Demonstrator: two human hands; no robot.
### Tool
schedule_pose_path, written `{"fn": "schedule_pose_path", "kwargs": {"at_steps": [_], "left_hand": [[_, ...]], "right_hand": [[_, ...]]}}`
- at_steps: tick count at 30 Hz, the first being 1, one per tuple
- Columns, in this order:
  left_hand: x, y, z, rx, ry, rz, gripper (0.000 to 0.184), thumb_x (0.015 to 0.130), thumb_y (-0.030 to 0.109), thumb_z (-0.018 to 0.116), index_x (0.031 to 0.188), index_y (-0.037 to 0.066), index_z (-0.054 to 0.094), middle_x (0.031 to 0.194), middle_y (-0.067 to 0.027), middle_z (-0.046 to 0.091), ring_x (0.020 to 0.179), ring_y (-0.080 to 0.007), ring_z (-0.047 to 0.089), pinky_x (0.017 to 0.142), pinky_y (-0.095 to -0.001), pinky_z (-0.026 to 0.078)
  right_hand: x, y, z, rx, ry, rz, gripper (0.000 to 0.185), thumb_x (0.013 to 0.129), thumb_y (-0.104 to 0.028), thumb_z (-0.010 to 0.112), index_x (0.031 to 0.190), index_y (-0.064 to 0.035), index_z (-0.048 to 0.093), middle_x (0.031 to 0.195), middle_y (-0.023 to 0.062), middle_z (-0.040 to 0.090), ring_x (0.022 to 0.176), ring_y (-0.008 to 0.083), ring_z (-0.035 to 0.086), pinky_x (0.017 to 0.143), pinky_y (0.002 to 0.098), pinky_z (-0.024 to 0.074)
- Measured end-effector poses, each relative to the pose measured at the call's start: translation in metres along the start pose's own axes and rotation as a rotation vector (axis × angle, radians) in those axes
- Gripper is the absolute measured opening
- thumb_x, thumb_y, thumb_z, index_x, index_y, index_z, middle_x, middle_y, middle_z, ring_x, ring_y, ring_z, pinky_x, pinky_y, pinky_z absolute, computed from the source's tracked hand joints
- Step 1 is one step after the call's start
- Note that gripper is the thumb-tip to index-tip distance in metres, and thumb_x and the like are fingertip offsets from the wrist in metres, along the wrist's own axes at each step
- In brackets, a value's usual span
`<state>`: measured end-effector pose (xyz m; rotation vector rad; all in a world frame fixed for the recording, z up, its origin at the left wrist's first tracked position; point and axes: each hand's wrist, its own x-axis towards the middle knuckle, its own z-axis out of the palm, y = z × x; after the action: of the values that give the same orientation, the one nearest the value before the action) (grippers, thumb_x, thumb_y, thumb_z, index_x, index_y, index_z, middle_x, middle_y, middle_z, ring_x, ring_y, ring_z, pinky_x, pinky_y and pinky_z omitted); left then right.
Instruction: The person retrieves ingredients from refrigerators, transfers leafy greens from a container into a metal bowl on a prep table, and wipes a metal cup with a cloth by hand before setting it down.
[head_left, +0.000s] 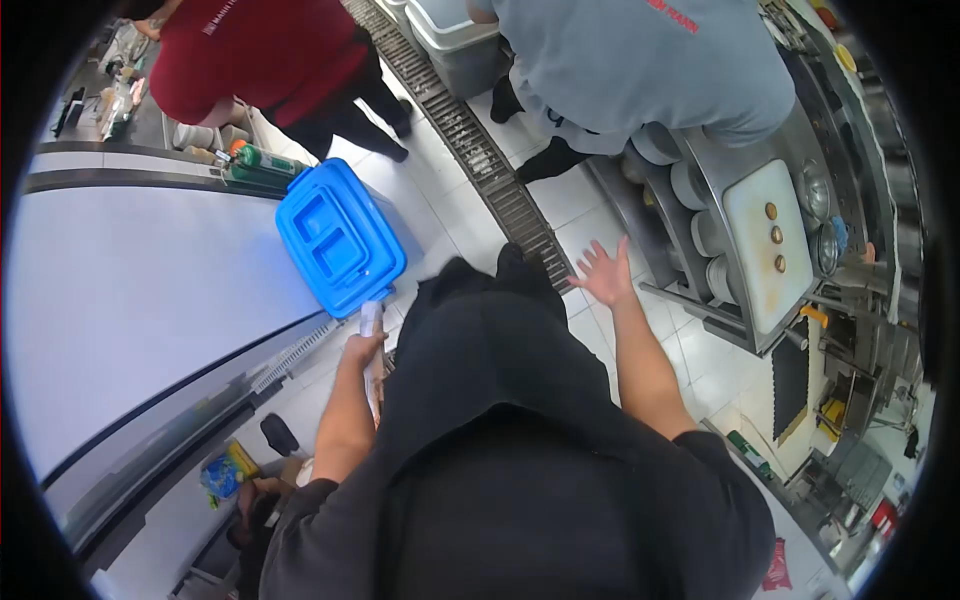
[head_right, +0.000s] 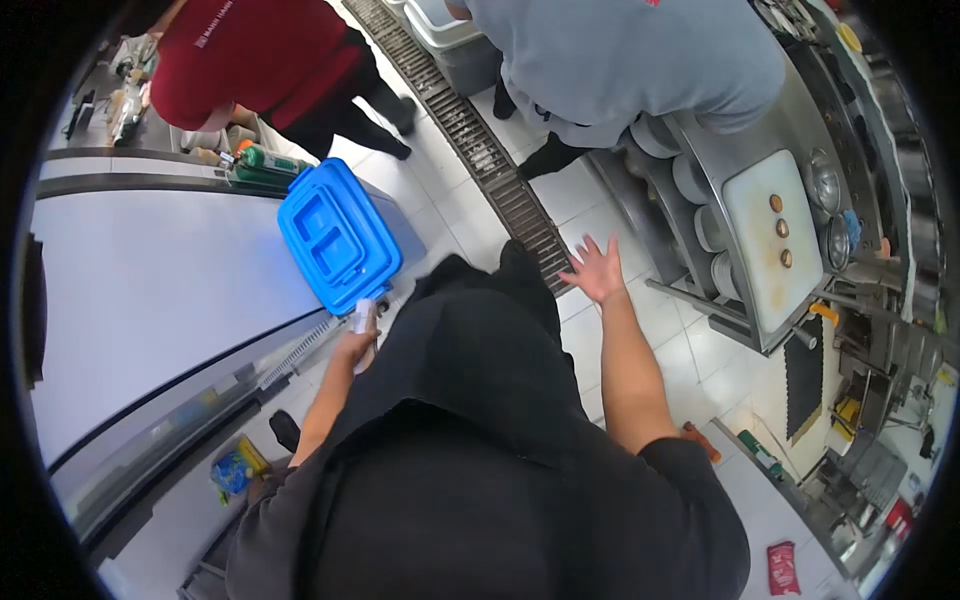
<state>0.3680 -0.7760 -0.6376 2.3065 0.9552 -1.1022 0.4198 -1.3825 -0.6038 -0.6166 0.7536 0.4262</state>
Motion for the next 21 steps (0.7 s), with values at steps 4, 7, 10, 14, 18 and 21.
{"fn": "schedule_pose_path", "kwargs": {"at_steps": [4,7,10,14,18,21], "left_hand": [[-0.049,0.044,-0.014,-0.248,0.02,-0.027,0.083,0.07,0.055,0.08,0.116,-0.013,0.067,0.108,-0.0262,0.072,0.1,-0.0349,0.072,0.086,-0.0437,0.055],[0.0,0.016,0.017,-0.405,0.032,-0.03,0.083,0.07,0.056,0.08,0.116,-0.013,0.068,0.108,-0.0263,0.072,0.099,-0.0357,0.073,0.086,-0.0437,0.055],[0.001,0.024,0.021,-0.266,0.105,-0.109,0.085,0.068,0.057,0.08,0.116,-0.012,0.068,0.112,-0.0296,0.071,0.104,-0.039,0.072,0.09,-0.0436,0.056],[-0.003,0.061,-0.005,-0.233,0.176,-0.117,0.08,0.067,0.055,0.079,0.113,-0.01,0.069,0.115,-0.03,0.07,0.11,-0.0398,0.069,0.096,-0.0451,0.054],[0.026,0.107,-0.045,-0.29,0.274,-0.075,0.078,0.068,0.056,0.077,0.109,-0.01,0.07,0.107,-0.0319,0.071,0.105,-0.0416,0.071,0.092,-0.0474,0.055],[0.077,0.14,-0.086,-0.358,0.257,0.027,0.078,0.069,0.056,0.078,0.108,-0.01,0.07,0.109,-0.0321,0.071,0.105,-0.043,0.07,0.092,-0.0479,0.055]], "right_hand": [[0.031,-0.051,0.036,0.191,-0.139,0.121,0.123,0.079,-0.092,0.045,0.165,-0.0172,-0.002,0.171,0.0138,-0.014,0.157,0.0351,-0.012,0.114,0.0758,0.0178],[0.07,-0.064,0.017,-0.02,-0.085,0.216,0.126,0.078,-0.092,0.047,0.164,-0.0145,-0.002,0.171,0.0159,-0.01,0.157,0.037,-0.009,0.112,0.0787,0.0176],[0.155,-0.05,-0.043,-1.818,0.136,0.391,0.113,0.082,-0.085,0.053,0.16,-0.0065,0.028,0.167,0.0218,0.02,0.153,0.0431,0.019,0.121,0.0571,0.0271],[0.165,-0.043,0.06,-2.137,0.002,-0.119,0.065,0.09,-0.043,0.068,0.141,-0.0044,0.055,0.144,0.0242,0.052,0.132,0.0429,0.052,0.111,0.0479,0.0441],[0.204,-0.041,0.19,-2.096,-0.262,-0.206,0.057,0.093,-0.037,0.065,0.137,-0.0025,0.057,0.134,0.0233,0.061,0.127,0.0408,0.056,0.109,0.0441,0.045],[0.252,-0.045,0.272,-2.091,-0.404,-0.324,0.054,0.093,-0.036,0.064,0.137,-0.0037,0.058,0.134,0.0229,0.061,0.127,0.0393,0.057,0.108,0.0446,0.0453]]}}
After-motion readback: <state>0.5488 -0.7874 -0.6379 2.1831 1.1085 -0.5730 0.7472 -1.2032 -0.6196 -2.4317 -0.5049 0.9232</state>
